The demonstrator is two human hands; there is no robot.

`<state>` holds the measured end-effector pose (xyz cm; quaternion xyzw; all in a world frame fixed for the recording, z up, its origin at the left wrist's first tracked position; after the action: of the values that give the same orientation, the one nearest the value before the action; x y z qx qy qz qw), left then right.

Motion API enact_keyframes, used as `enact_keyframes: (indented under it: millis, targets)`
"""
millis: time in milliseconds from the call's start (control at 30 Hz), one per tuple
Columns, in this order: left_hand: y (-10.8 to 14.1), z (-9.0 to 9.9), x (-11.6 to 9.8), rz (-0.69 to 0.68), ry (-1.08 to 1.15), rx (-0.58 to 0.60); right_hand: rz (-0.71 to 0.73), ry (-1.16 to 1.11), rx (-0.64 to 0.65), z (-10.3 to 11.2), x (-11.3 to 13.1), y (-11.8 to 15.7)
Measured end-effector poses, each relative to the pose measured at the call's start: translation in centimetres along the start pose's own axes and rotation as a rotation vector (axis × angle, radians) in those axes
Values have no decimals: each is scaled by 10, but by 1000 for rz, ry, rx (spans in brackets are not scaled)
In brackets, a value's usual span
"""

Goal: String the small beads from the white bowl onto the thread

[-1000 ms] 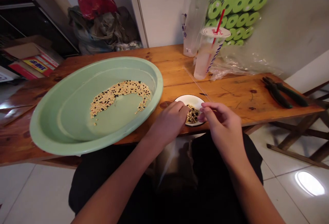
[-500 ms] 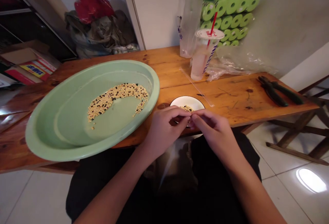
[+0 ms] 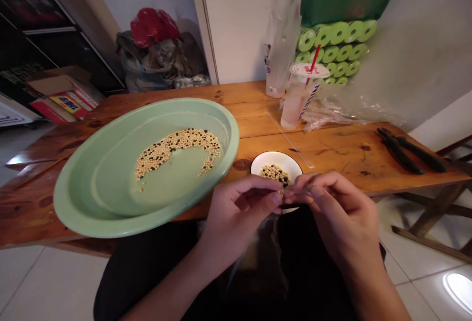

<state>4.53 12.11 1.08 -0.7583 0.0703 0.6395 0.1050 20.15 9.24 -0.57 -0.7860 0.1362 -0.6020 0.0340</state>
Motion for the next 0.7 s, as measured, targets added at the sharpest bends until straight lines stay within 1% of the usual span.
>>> enact_keyframes:
  millis: [100, 200, 333, 400, 600, 700]
  targets:
    - [3, 0, -7, -50, 5, 16, 76, 24, -5, -1, 6, 5]
    - [5, 0, -10, -77, -32, 23, 139, 66, 19, -4, 10, 8]
    - [8, 0, -11, -119, -81, 8, 152, 88, 32, -5, 11, 9]
    - [10, 0, -11, -163, -129, -10, 149, 75, 38, -6, 11, 9]
    - [17, -1, -19, -359, -374, -5, 164, 89, 48, -8, 14, 10]
    - [21, -4, -27, -512, -533, -3, 189, 120, 36, -9, 17, 10]
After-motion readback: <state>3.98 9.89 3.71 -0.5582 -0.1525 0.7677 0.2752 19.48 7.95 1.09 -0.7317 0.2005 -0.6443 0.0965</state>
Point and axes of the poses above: each hand's wrist, its own y-axis away from the middle knuckle, its own z-axis out of the back of the hand, x = y × z, the point moved 7 cm from there along -y, towards the middle knuckle
